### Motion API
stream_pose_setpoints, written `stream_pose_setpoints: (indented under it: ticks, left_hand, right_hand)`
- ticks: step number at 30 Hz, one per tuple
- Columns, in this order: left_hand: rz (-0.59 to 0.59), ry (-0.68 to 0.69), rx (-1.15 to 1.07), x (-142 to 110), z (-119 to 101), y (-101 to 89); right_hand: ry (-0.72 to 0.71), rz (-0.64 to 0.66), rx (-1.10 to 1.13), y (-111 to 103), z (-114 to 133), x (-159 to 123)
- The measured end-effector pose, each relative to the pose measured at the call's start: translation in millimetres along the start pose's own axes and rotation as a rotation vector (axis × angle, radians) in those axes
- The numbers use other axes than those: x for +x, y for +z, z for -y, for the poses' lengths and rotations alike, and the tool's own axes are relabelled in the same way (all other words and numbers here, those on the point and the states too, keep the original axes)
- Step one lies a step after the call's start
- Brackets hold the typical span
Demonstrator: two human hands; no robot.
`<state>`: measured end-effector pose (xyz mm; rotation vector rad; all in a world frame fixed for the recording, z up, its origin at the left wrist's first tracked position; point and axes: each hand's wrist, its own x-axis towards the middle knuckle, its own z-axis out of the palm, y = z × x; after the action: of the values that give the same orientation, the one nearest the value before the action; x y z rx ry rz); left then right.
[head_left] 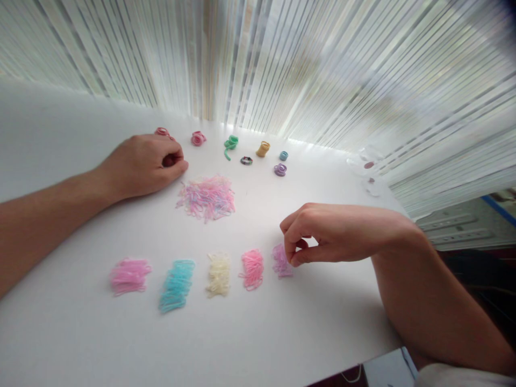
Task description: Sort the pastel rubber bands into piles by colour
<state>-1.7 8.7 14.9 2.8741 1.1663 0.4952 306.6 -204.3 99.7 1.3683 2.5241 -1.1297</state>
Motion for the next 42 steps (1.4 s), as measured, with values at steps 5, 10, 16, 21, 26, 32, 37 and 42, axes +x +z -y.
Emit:
stream_pose_setpoints:
  ticks: [5,10,16,21,26,32,37,42]
  left_hand:
    - [0.005,-0.006,-0.008,0,-2,-2.0]
    - [-0.004,0.002,-0.008,0,-2,-2.0]
    - [-0.002,0.001,0.01,0,0,-0.5]
    - [-0.016,0.021,-0.007,1,1,1.4]
    - [-0.042,0.027,-0.016,1,4,4.3]
    - [-0.04,0.021,-0.008,2,4,4.6]
    - [-0.031,-0.002,0.004,1,3,4.1]
    - [-0.032,-0.009,-0.003,1,4,6.2]
  right_hand:
    - [0.012,-0.002,-0.014,2,0,2]
    - [0.05,0.004,-0.03,1,2,2]
    - [0.077,0.051,-0.062,1,2,2]
    - [0.102,0.06,-0.069,0,3,3]
    - [0.18,0.135,-0.051,-7,10,4]
    - [0.194,0.101,-0.048,-12,12,-1]
    - [0.187,0.057,-0.054,-14,9,-6]
    - [0.177,0.037,-0.046,-14,5,-9]
